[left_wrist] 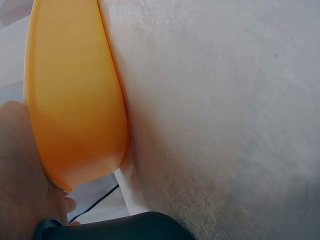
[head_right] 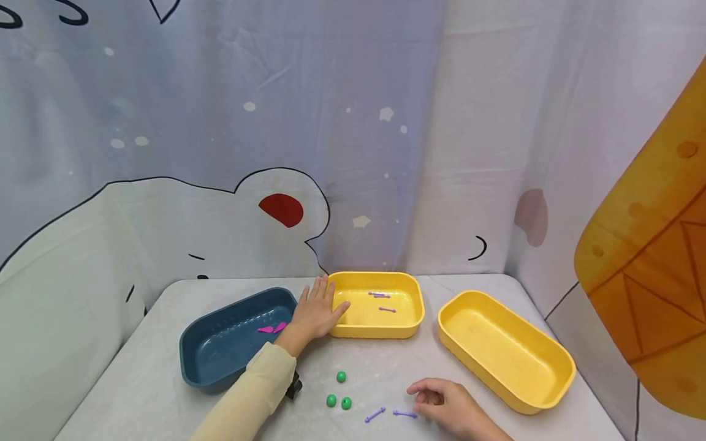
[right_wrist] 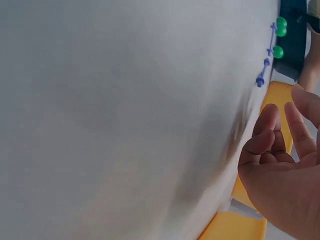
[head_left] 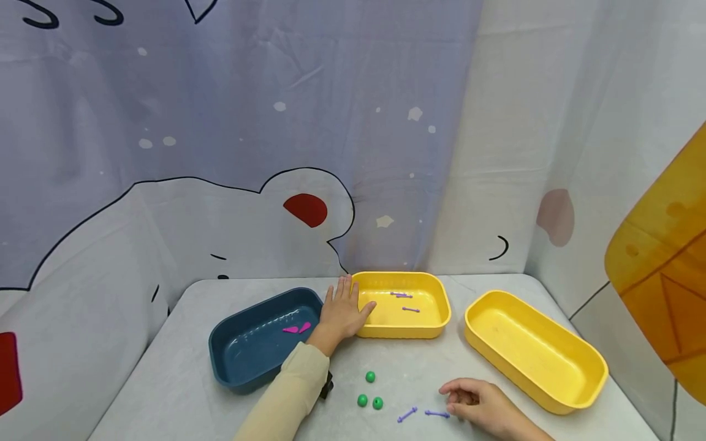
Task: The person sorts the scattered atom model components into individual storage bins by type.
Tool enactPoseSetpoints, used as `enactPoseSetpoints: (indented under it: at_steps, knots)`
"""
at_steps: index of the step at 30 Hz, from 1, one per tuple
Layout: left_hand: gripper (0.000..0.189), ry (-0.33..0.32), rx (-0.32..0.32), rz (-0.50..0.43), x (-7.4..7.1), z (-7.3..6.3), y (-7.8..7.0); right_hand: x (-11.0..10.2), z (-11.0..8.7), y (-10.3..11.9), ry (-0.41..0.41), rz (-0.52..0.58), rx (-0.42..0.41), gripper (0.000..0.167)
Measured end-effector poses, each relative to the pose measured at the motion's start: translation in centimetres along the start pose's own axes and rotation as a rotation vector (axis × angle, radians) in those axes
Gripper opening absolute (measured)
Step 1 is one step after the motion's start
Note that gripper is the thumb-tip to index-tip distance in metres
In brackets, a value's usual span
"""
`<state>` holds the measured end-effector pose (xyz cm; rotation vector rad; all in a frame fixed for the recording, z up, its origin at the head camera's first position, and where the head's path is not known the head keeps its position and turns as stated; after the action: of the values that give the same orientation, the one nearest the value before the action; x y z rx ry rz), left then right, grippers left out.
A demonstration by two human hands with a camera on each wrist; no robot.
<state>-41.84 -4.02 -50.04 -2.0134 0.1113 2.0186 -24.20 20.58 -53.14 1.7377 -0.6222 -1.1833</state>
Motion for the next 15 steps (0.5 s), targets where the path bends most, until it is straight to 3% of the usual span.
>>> enactPoseSetpoints:
  at_steps: [10,15]
  knots:
    - [0.086,-0.003,-0.004,0.007,0.12,0.03,0.1,0.62,-0.37,-0.76,0.03,-0.076,0.007,0.025]
    - [0.086,-0.006,-0.003,-0.001,0.12,0.04,-0.01,0.96,-0.44,-0.29,0.064,-0.152,-0.07,0.025]
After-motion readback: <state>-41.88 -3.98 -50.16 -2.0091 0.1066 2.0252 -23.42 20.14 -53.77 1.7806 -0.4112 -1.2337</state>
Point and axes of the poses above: each hand's wrist, its own z-axis towards the middle knuckle, its own x-axis out of the palm, y = z × x, the point moved 10 cm from there along z, towards the middle knuckle, and after that the axes turned 2 degrees about x, right-handed, at the moved point
